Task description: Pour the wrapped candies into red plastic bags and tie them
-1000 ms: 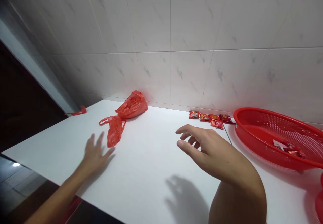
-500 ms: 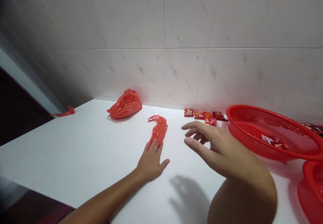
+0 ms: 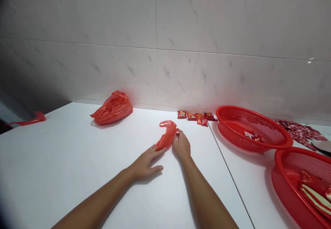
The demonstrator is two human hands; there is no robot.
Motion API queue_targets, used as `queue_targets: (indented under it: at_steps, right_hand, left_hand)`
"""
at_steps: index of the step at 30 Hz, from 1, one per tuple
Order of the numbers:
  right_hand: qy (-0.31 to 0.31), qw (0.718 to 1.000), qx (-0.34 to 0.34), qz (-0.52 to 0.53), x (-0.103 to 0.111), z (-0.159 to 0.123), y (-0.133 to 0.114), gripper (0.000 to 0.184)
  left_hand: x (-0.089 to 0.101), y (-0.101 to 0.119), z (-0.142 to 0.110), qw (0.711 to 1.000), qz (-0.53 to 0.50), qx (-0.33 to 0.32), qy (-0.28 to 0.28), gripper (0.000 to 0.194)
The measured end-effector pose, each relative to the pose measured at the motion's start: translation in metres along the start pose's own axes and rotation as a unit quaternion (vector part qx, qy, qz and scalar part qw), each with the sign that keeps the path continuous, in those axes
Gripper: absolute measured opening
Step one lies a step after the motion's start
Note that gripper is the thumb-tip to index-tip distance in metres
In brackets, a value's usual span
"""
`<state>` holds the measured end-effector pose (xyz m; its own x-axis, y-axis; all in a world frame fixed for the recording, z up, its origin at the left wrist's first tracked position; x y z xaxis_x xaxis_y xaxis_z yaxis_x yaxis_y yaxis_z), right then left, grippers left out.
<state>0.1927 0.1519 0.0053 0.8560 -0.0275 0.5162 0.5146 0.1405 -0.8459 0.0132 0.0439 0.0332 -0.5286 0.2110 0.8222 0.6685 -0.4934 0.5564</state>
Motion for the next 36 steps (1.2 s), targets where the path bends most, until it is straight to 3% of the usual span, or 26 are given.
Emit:
queue_targets:
  at_steps: [2, 5, 9, 11, 16, 20, 24, 26, 28, 31, 32, 34, 36]
  right_hand:
    - [0.006, 0.99, -0.011, 0.144, 0.005, 0.007, 0.01, 0.054]
    - [-0.016, 0.942, -0.005, 0.335, 0.011, 0.02, 0.019, 0.062]
    - [-0.011, 0.927, 0.004, 0.376, 0.016, 0.029, 0.028, 0.064]
    - [0.009, 0.923, 0.001, 0.384, 0.017, 0.03, 0.033, 0.059]
    - [0.041, 0.924, 0.003, 0.379, 0.018, 0.028, 0.032, 0.056]
    - [0.099, 0.929, -0.008, 0.356, 0.028, 0.018, 0.024, 0.061]
    - [0.182, 0.931, 0.029, 0.314, 0.042, -0.003, 0.008, 0.058]
    - [0.157, 0.951, 0.085, 0.251, 0.038, -0.014, -0.007, 0.052]
    - [0.084, 0.968, 0.157, 0.176, 0.025, -0.023, -0.025, 0.049]
    - [-0.034, 0.96, 0.257, 0.107, -0.002, -0.036, -0.048, 0.051]
    - [-0.059, 0.953, 0.281, 0.096, -0.007, -0.039, -0.054, 0.051]
    - [-0.067, 0.945, 0.309, 0.081, -0.011, -0.041, -0.059, 0.049]
    - [-0.009, 0.949, 0.305, 0.077, -0.001, -0.038, -0.057, 0.045]
  left_hand:
    - [0.008, 0.002, 0.002, 1.0, -0.007, -0.017, -0.002, 0.076]
    - [0.014, 0.005, 0.005, 0.999, 0.021, -0.034, -0.025, 0.057]
    - [0.012, 0.005, 0.005, 0.997, 0.043, -0.055, -0.044, 0.041]
    - [0.01, -0.003, 0.006, 0.997, 0.058, -0.028, -0.034, 0.042]
    - [0.017, -0.038, 0.007, 0.988, 0.09, 0.104, 0.063, 0.036]
    - [0.025, -0.053, 0.008, 0.982, 0.041, 0.135, 0.127, 0.016]
    - [0.045, -0.063, 0.001, 0.944, -0.055, 0.181, 0.269, 0.024]
    - [0.05, -0.063, -0.004, 0.922, -0.114, 0.183, 0.321, 0.033]
    - [0.049, -0.055, -0.004, 0.924, -0.14, 0.143, 0.326, 0.053]
    - [0.038, -0.036, 0.0, 0.943, -0.131, 0.074, 0.298, 0.094]
    - [0.034, -0.033, 0.001, 0.945, -0.127, 0.069, 0.293, 0.098]
    - [0.031, -0.03, 0.001, 0.943, -0.119, 0.085, 0.299, 0.076]
    - [0.036, -0.033, -0.001, 0.933, -0.108, 0.119, 0.323, 0.039]
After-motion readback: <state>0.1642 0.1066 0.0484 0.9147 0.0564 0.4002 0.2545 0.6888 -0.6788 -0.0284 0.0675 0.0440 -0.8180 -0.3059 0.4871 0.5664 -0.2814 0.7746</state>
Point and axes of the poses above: each hand's wrist, its own z-axis towards the middle knuckle, its own x-axis out of the back of the hand, y = z × x, the point moved 6 cm from there along z, towards the middle knuckle, and after that the axes turned 4 degrees about -y, right-handed, at the moved point
